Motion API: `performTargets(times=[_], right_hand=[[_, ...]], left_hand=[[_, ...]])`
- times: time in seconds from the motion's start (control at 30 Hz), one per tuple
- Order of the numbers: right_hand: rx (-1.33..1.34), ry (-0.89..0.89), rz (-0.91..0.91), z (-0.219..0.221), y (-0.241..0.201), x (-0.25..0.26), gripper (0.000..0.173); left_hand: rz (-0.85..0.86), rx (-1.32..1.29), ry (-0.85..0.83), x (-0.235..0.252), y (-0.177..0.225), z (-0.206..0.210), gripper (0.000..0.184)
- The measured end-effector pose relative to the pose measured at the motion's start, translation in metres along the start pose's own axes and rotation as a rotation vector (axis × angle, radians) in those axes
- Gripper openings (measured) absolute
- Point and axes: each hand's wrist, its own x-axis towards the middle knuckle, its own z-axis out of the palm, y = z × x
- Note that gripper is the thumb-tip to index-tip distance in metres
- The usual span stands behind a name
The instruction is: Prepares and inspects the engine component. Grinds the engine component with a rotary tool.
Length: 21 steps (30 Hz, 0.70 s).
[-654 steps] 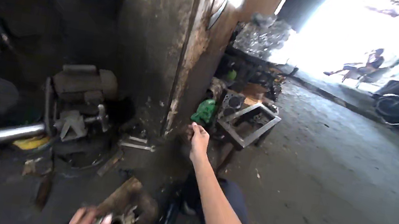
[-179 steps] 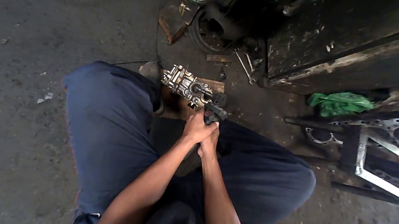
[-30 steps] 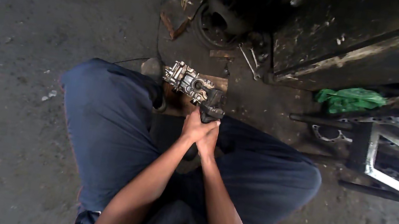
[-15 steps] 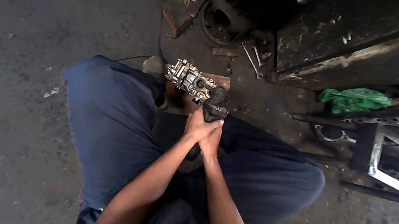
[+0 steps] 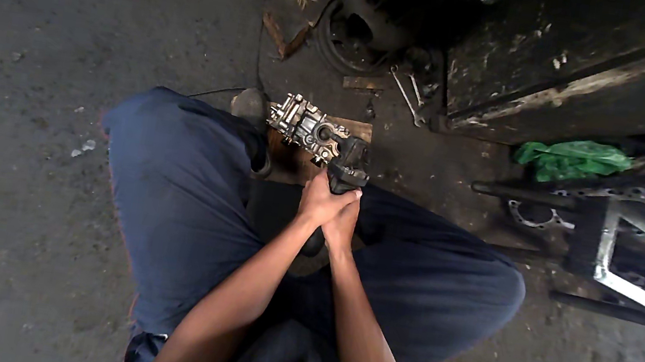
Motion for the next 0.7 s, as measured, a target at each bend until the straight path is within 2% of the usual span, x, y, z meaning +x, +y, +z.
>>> performTargets(times=[0.23,0.37,0.7], right_hand=[[0.012,-0.019,0.020,0.002,0.000,0.002,0.068],[0.020,-0.019,0.031,0.011,0.003,0.007,0.061],[0.018,-0.059,0.072,0.030,0.010,0.020,0.059]], left_hand=[[-0.009,0.013,-0.005,0.003,-0.001,-0.001,0.067],[-0.020,-0.004,-0.006,0.014,-0.008,-0.002,0.070],[-0.062,-0.015,0.026,0.036,-0.023,-0.007,0.071]])
